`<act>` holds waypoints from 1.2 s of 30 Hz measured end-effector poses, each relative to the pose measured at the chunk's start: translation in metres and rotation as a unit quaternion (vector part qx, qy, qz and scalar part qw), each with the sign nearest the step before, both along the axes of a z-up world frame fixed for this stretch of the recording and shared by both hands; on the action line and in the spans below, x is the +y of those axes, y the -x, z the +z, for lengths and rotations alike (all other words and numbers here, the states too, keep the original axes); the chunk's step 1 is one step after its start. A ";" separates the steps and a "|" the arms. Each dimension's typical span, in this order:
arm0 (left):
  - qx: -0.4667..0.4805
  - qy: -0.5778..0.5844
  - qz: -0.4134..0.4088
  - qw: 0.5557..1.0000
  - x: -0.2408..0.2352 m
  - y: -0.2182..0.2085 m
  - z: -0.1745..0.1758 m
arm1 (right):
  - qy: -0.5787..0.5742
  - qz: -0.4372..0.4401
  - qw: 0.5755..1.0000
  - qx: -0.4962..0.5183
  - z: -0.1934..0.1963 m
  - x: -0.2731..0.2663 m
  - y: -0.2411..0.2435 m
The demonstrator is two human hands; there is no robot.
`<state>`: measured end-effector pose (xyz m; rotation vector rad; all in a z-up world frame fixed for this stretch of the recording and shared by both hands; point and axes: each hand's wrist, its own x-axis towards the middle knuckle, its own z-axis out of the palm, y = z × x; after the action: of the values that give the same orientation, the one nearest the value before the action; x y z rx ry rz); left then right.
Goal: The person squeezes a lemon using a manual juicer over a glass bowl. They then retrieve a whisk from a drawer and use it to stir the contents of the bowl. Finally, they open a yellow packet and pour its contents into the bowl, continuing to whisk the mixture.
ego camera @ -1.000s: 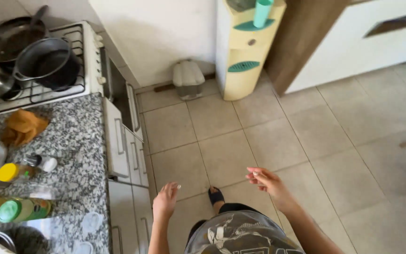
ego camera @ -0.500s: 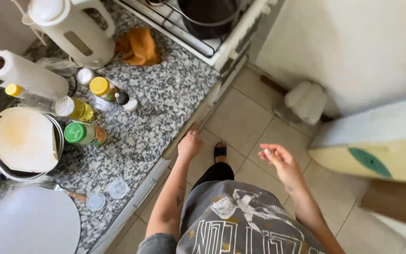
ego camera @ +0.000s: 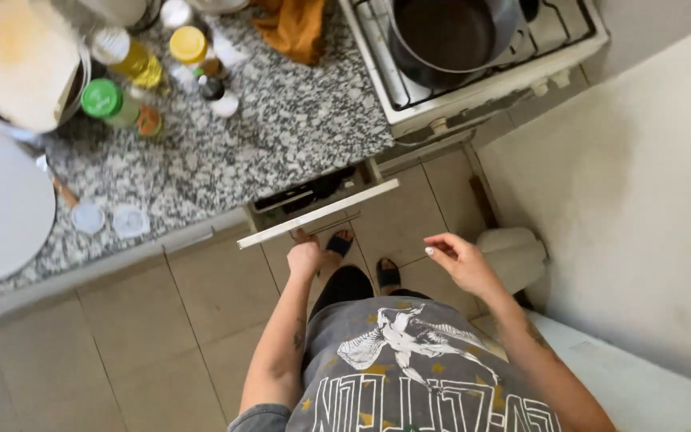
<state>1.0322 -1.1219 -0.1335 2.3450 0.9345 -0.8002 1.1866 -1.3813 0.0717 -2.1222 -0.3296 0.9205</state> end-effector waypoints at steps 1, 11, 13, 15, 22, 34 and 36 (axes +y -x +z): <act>0.017 0.022 0.020 0.999 -0.018 0.016 0.006 | -0.002 0.027 1.000 -0.010 -0.001 -0.001 -0.002; 0.009 0.098 0.176 0.979 -0.116 0.075 0.054 | 0.017 0.353 0.926 -0.132 -0.057 -0.001 -0.008; 0.006 0.099 0.199 0.975 -0.121 0.070 0.111 | 0.019 0.405 0.896 -0.182 -0.075 0.003 -0.002; 0.016 0.097 0.202 0.975 -0.140 0.088 0.055 | 0.014 0.428 0.885 -0.184 -0.088 0.009 0.006; 0.036 0.143 0.169 0.975 -0.156 0.105 0.057 | 0.066 0.517 0.817 -0.247 -0.154 0.033 0.026; -0.046 0.205 0.185 0.960 -0.169 0.138 0.043 | -0.023 0.405 0.848 -0.342 -0.193 0.107 0.062; -0.072 0.205 0.247 0.944 -0.174 0.152 0.050 | -0.021 0.391 0.842 -0.371 -0.193 0.130 0.031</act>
<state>0.8805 -1.2963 -0.0832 1.6835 1.1043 -0.5424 1.1552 -1.2514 -0.1211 -2.2296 -1.6843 0.4159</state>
